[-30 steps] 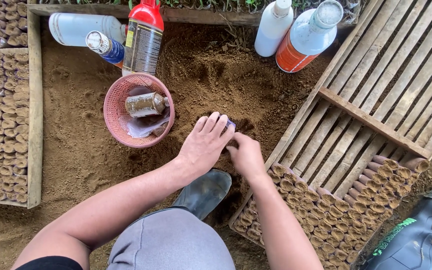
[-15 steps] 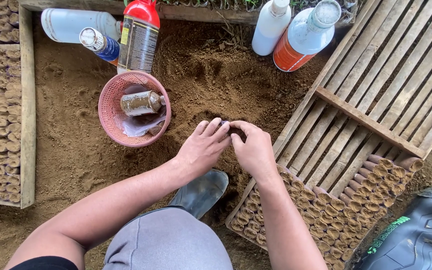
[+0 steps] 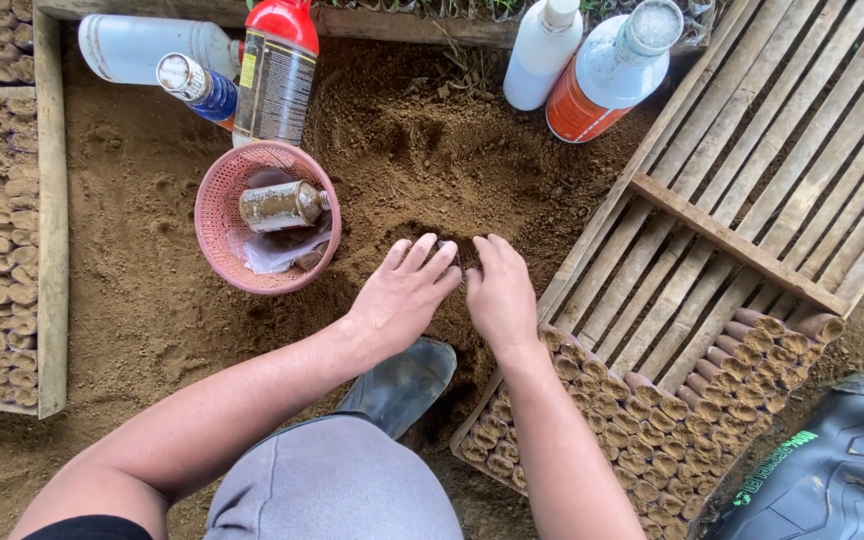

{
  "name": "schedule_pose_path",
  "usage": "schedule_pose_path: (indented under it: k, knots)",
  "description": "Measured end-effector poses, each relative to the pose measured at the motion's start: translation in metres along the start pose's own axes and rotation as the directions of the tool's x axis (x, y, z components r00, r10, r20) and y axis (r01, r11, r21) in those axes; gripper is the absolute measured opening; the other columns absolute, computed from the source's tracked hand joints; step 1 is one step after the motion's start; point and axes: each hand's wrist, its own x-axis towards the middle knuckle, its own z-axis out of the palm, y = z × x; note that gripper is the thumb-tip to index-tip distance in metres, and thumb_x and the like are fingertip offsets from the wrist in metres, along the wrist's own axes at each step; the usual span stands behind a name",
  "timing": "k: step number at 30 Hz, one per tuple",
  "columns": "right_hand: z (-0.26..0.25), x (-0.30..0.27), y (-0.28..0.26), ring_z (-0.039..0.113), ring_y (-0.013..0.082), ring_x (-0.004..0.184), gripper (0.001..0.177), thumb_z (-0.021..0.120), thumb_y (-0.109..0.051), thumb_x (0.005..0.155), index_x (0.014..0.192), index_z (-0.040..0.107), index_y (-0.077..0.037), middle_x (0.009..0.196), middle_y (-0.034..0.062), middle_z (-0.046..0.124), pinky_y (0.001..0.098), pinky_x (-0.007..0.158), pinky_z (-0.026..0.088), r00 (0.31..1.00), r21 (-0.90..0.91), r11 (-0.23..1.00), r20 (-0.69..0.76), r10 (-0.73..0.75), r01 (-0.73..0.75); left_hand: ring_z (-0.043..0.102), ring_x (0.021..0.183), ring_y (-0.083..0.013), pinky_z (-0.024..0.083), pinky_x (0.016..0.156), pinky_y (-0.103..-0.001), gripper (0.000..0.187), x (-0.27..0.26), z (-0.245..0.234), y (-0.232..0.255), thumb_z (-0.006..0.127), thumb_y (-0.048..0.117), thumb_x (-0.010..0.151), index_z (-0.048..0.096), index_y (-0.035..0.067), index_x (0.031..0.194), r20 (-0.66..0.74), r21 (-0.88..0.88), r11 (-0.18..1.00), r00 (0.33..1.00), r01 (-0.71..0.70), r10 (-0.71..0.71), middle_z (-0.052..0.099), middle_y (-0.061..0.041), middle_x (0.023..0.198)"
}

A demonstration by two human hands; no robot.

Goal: The person scoops soil from a pile on the ground and fills the cells of a wooden seedling tray. They use their hands to pack the soil into the compartments and place the filled tray on a wooden rack.

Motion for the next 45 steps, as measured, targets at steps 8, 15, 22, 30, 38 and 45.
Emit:
schedule_pose_path:
  k: [8,15,22,30,38,45]
  knots:
    - [0.054,-0.011,0.046,0.064,0.0349,0.104,0.025,0.071,-0.009,0.086,0.110,0.064,-0.009,0.104,0.0124,0.061,0.0461,0.094,0.054,0.995,-0.117,0.993,0.096,-0.018,0.029,0.030,0.142,-0.0327,0.022,0.114,-0.048,0.047,-0.001,-0.009,-0.003,0.050,0.007,0.091,0.050,0.023,0.136,0.064,-0.004,1.000,0.998,0.022,-0.022,0.044,-0.007,0.145]
    - [-0.009,-0.015,-0.003,0.073,0.0292,0.098,0.016,0.068,-0.008,0.092,0.105,0.074,-0.014,0.098,0.0101,0.075,0.0417,0.087,0.058,0.994,0.196,0.974,0.037,0.107,-0.112,0.030,0.144,-0.0324,0.021,0.115,-0.050,0.047,-0.007,-0.009,-0.004,0.049,0.006,0.093,0.053,0.023,0.136,0.067,-0.031,0.999,0.998,0.009,-0.006,0.046,-0.007,0.146]
    - [-0.029,-0.019,-0.038,0.074,0.0323,0.097,0.021,0.063,-0.001,0.090,0.104,0.076,-0.010,0.095,0.0136,0.076,0.0431,0.087,0.058,0.998,0.276,0.961,-0.063,0.011,0.007,0.029,0.146,-0.0293,0.020,0.117,-0.047,0.044,-0.012,0.000,-0.004,0.046,0.008,0.095,0.055,0.027,0.133,0.040,-0.068,0.998,0.999,-0.002,0.005,0.046,-0.004,0.149]
    - [-0.028,-0.018,-0.049,0.074,0.0318,0.100,0.025,0.062,-0.001,0.091,0.109,0.076,-0.009,0.099,0.0155,0.077,0.0443,0.087,0.058,0.988,0.339,0.941,-0.147,0.048,0.005,0.030,0.145,-0.0279,0.019,0.116,-0.047,0.047,-0.015,0.009,-0.014,0.045,0.008,0.093,0.052,0.030,0.134,-0.017,-0.072,0.997,1.000,-0.015,0.014,0.046,-0.001,0.148]
    - [0.029,-0.013,-0.016,0.061,0.0403,0.120,0.049,0.077,-0.015,0.085,0.130,0.063,-0.008,0.127,0.0187,0.062,0.0517,0.102,0.053,0.986,-0.094,0.988,0.103,0.129,-0.119,0.034,0.142,-0.0314,0.022,0.115,-0.048,0.041,-0.026,0.010,-0.027,0.051,0.010,0.092,0.054,0.023,0.130,-0.110,-0.080,0.996,0.993,-0.043,0.034,0.049,-0.007,0.140]
    - [0.033,-0.017,-0.007,0.074,0.0285,0.099,0.018,0.072,-0.010,0.085,0.100,0.076,-0.019,0.095,0.0064,0.077,0.0411,0.089,0.059,0.967,0.043,0.971,0.112,0.228,-0.234,0.034,0.141,-0.0331,0.020,0.115,-0.050,0.040,-0.036,0.004,-0.032,0.051,0.010,0.093,0.055,0.023,0.131,-0.152,-0.118,0.993,0.988,-0.030,0.012,0.050,-0.009,0.140]
